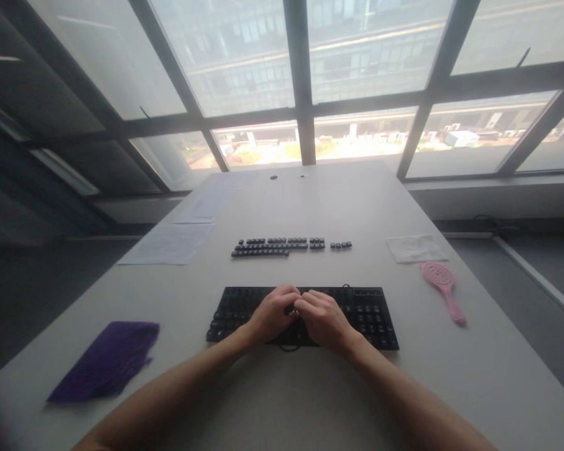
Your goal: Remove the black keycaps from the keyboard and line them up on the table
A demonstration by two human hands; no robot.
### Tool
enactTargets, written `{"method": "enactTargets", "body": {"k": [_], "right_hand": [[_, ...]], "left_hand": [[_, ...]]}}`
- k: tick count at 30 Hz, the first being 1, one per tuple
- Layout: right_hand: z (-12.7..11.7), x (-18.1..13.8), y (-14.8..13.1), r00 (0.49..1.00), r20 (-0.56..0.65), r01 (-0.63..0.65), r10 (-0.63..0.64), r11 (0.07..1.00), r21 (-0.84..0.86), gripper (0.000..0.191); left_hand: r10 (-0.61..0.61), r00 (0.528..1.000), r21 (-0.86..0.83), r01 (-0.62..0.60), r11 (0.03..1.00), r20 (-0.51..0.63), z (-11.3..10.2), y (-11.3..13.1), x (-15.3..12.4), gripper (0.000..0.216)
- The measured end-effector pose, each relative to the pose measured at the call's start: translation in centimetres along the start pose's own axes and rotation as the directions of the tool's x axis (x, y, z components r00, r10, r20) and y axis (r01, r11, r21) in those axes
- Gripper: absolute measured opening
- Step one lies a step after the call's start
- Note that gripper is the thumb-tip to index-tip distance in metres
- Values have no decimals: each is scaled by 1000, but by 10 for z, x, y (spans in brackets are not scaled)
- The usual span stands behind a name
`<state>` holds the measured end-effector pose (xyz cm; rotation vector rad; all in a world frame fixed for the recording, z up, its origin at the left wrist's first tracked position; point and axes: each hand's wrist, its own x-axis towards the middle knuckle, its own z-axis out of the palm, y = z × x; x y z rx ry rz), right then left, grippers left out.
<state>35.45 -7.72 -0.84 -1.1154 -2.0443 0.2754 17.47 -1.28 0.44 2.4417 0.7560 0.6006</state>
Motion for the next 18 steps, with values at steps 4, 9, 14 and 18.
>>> {"method": "enactTargets", "body": {"k": [4, 9, 14, 18], "right_hand": [[-4, 2, 1, 976, -87, -174, 199, 956, 235, 23], [-8, 6, 3, 877, -207, -337, 434, 862, 378, 15], [-7, 6, 2, 900, -199, -300, 387, 883, 362, 15], [-6, 7, 0, 888, -192, -329, 419, 868, 373, 17]], "left_hand": [[-16, 1000, 2, 16, 1000, 2, -1, 3, 1, 6], [-14, 1000, -14, 14, 1000, -7, -3, 5, 1, 21], [4, 999, -71, -8, 997, -49, -4, 4, -1, 21], [-10, 994, -82, 1, 997, -108, -3, 3, -3, 27]]}}
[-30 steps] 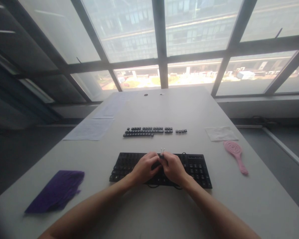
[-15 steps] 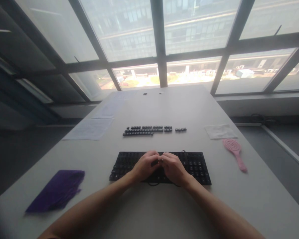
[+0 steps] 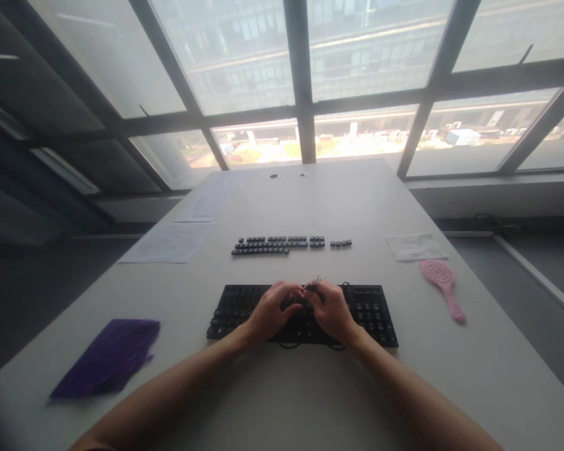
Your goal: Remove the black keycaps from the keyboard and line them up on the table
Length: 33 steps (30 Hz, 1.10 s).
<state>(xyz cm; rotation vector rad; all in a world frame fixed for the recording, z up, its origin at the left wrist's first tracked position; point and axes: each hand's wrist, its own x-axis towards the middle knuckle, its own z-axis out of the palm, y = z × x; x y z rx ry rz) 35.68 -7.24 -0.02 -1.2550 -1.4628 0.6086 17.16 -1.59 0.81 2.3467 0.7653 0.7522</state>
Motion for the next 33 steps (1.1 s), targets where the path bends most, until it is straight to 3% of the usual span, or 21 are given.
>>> {"method": "enactTargets", "body": {"k": [6, 13, 17, 24, 28, 33], "right_hand": [[1, 3, 3, 987, -40, -153, 154, 988, 30, 24], [1, 5, 5, 979, -68, -190, 195, 979, 73, 26], [2, 5, 9, 979, -65, -189, 194, 978, 86, 26], [1, 4, 8, 981, -64, -176, 180, 982, 68, 26], [0, 4, 6, 982, -61, -173, 177, 983, 59, 24], [0, 4, 7, 982, -52, -179, 182, 982, 68, 22]], "left_hand": [[123, 989, 157, -135, 978, 87, 4, -1, 0, 25], [56, 997, 81, -52, 995, -49, -6, 4, 4, 13], [-23, 997, 131, 32, 991, -68, -23, -18, 32, 10], [-12, 1000, 361, 20, 933, -24, -32, -79, 88, 1], [25, 999, 404, -36, 914, 33, -28, -91, 97, 3], [64, 998, 459, -45, 887, -26, -27, -95, 100, 4]]}}
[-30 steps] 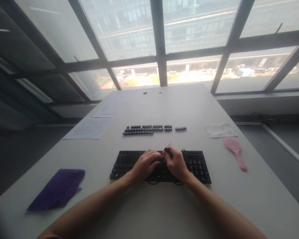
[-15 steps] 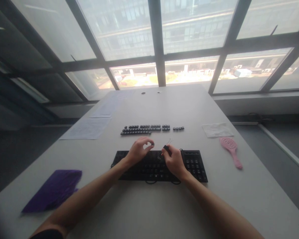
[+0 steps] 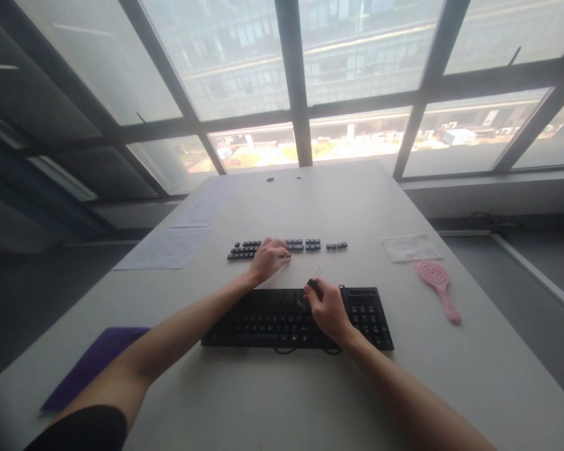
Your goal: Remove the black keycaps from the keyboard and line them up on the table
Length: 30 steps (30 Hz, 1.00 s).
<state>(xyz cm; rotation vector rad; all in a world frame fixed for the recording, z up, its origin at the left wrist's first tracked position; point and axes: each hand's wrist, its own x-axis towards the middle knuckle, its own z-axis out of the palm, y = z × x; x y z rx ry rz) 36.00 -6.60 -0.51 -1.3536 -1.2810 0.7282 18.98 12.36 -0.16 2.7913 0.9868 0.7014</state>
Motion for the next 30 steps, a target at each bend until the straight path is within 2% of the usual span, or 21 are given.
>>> {"method": "enactTargets", "body": {"k": [6, 12, 17, 22, 30], "right_hand": [[0, 0, 1, 1000, 4, -4, 4, 1000, 3, 22], [1, -1, 2, 1000, 10, -2, 2, 1000, 12, 21], [1, 0, 2, 1000, 9, -4, 4, 1000, 4, 23], [1, 0, 1, 1000, 10, 6, -6, 1000, -8, 24], [0, -1, 2, 1000, 13, 9, -8, 1000, -18, 25]], "left_hand": [[-28, 999, -15, 28, 1000, -39, -1, -4, -1, 2], [-67, 995, 5, 68, 998, -80, -6, -12, -4, 26], [-83, 994, 7, 84, 996, -77, -4, -16, -3, 30], [-48, 997, 12, 49, 999, -63, -3, -11, -1, 35], [-38, 999, -9, 38, 999, -38, 2, -10, 2, 6]]}}
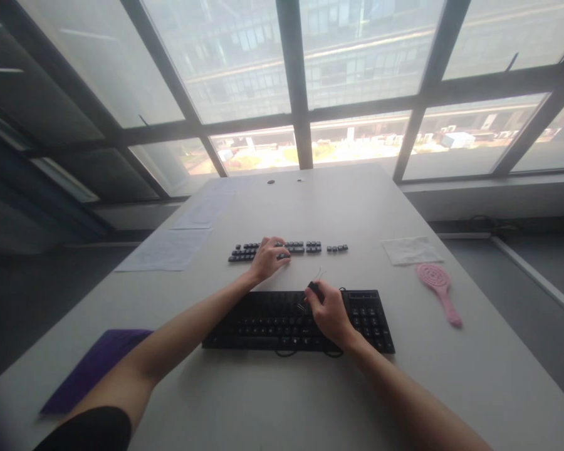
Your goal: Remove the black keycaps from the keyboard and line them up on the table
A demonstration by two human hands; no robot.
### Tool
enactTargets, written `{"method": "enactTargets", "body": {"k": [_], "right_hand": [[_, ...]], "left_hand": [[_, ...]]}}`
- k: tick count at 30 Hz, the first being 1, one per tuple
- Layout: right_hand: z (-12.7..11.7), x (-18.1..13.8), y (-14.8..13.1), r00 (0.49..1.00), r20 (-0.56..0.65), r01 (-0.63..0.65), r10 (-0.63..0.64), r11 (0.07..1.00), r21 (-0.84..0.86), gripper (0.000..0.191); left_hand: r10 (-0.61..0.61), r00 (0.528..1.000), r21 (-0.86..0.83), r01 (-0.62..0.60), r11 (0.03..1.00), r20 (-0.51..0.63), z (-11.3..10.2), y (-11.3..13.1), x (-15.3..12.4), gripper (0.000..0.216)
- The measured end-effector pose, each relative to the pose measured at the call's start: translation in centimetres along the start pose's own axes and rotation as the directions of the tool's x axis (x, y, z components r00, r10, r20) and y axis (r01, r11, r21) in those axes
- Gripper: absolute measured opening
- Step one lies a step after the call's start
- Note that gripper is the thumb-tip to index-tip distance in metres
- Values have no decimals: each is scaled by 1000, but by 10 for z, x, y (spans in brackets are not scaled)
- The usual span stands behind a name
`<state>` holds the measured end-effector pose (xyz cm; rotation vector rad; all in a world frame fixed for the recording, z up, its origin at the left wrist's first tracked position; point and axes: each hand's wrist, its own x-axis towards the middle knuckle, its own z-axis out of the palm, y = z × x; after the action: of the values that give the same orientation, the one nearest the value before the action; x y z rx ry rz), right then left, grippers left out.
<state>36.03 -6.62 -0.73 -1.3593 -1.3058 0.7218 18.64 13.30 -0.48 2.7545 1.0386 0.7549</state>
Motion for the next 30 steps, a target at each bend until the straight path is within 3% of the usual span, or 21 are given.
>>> {"method": "enactTargets", "body": {"k": [9, 12, 17, 20, 24, 30], "right_hand": [[0, -1, 3, 997, -76, 2, 3, 997, 72, 26], [-1, -2, 1, 995, -91, 53, -52, 999, 4, 21], [-3, -2, -5, 989, 30, 150, -147, 977, -152, 19], [-4, -3, -7, 984, 80, 169, -157, 971, -170, 19], [-7, -4, -8, 977, 154, 173, -146, 969, -176, 18], [-7, -5, -2, 968, 207, 175, -140, 971, -162, 19]], "left_hand": [[-36, 998, -31, 34, 999, -50, -18, 14, -1, 21], [-32, 998, -80, 27, 996, -62, -31, 40, -16, 15], [-7, 995, -262, 33, 964, 101, -39, 99, -66, 18], [-24, 987, -331, 76, 940, 159, -35, 122, -90, 17], [-38, 982, -362, 103, 927, 183, -29, 129, -99, 15], [-5, 957, -298, 96, 950, 290, -26, 122, -86, 13]]}}
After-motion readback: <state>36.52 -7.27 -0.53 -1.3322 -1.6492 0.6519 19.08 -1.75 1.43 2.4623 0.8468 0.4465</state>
